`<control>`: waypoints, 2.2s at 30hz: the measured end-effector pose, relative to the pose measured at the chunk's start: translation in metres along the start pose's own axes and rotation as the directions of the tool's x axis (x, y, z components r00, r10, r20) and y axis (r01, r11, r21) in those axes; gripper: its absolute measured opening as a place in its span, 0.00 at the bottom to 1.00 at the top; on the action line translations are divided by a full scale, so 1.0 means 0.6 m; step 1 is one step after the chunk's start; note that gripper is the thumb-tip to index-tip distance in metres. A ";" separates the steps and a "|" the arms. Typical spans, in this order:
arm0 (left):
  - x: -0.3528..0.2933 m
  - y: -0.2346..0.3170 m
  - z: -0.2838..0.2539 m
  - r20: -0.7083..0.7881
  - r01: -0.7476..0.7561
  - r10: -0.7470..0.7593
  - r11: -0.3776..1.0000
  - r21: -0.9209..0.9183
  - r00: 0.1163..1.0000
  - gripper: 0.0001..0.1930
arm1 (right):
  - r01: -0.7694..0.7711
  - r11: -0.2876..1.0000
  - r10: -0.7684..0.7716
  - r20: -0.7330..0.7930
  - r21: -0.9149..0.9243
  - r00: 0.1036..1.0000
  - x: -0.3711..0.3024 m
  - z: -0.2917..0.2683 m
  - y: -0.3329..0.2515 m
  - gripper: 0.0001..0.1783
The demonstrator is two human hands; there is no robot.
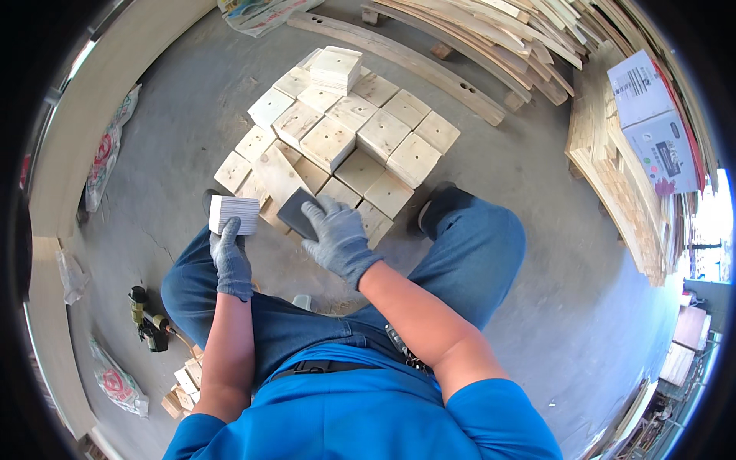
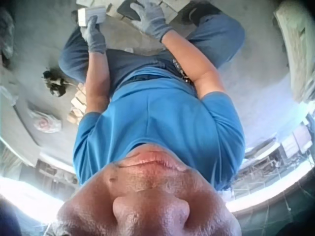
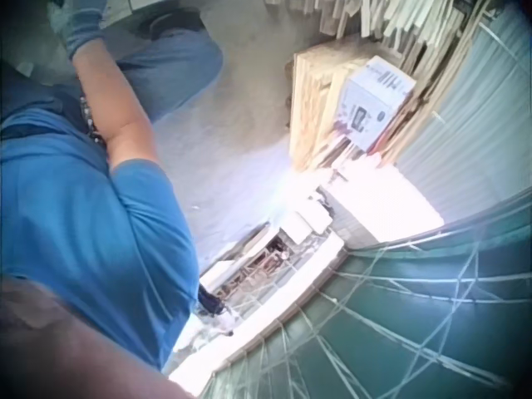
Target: The person sits on the floor and sands small rectangular wooden blocks using a sanding block. They pick up each block, sand the edges and faces, and place the finished pieces onto a growing stack.
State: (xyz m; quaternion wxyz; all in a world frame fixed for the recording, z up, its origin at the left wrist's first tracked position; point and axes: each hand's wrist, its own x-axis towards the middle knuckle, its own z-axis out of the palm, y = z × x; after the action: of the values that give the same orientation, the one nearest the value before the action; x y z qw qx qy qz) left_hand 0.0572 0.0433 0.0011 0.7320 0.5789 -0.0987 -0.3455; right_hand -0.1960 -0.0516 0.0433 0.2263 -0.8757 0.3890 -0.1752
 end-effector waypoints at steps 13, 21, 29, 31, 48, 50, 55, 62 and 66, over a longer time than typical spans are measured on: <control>-0.043 0.011 0.050 0.171 -0.116 0.059 0.931 0.345 0.984 0.39 | 0.001 0.995 0.006 -0.064 0.103 0.998 -0.008 -0.007 0.031 0.47; -0.067 0.017 0.082 0.443 -0.186 0.058 0.949 0.252 0.895 0.49 | -0.243 0.696 0.325 0.006 0.675 0.946 -0.016 -0.064 0.059 0.37; -0.059 0.018 0.094 0.493 0.269 -0.209 0.962 -0.053 0.845 0.34 | -0.274 0.475 0.400 0.072 0.836 0.914 -0.020 -0.061 0.085 0.31; -0.063 0.016 0.099 0.467 0.321 -0.267 0.946 -0.039 0.843 0.33 | -0.278 0.449 0.405 0.084 0.849 0.910 -0.021 -0.061 0.087 0.29; -0.082 0.042 0.147 0.485 0.128 -0.357 0.888 0.442 0.798 0.32 | -0.427 0.412 0.400 0.262 0.805 0.878 -0.019 -0.072 0.077 0.28; -0.076 0.035 0.141 0.468 0.135 -0.343 0.897 0.421 0.814 0.31 | -0.465 0.381 0.417 0.301 0.799 0.858 -0.019 -0.076 0.070 0.28; -0.074 0.042 0.146 0.468 0.255 -0.339 0.938 0.235 0.816 0.30 | -0.501 0.255 0.437 0.364 0.827 0.823 -0.020 -0.070 0.075 0.28; -0.077 0.026 0.163 0.503 0.461 -0.332 0.874 -0.154 0.798 0.30 | -0.505 0.066 0.404 0.439 0.861 0.802 -0.023 -0.066 0.081 0.23; -0.091 0.020 0.169 0.604 0.547 -0.295 0.787 -0.286 0.741 0.32 | -0.513 0.024 0.402 0.462 0.858 0.791 -0.018 -0.067 0.080 0.25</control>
State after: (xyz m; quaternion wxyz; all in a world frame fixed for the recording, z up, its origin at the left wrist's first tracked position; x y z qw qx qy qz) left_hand -0.0338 -0.0008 0.0578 0.6869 0.2841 -0.0769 -0.6645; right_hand -0.2514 -0.0824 0.0498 0.7788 -0.3681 0.4394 -0.2549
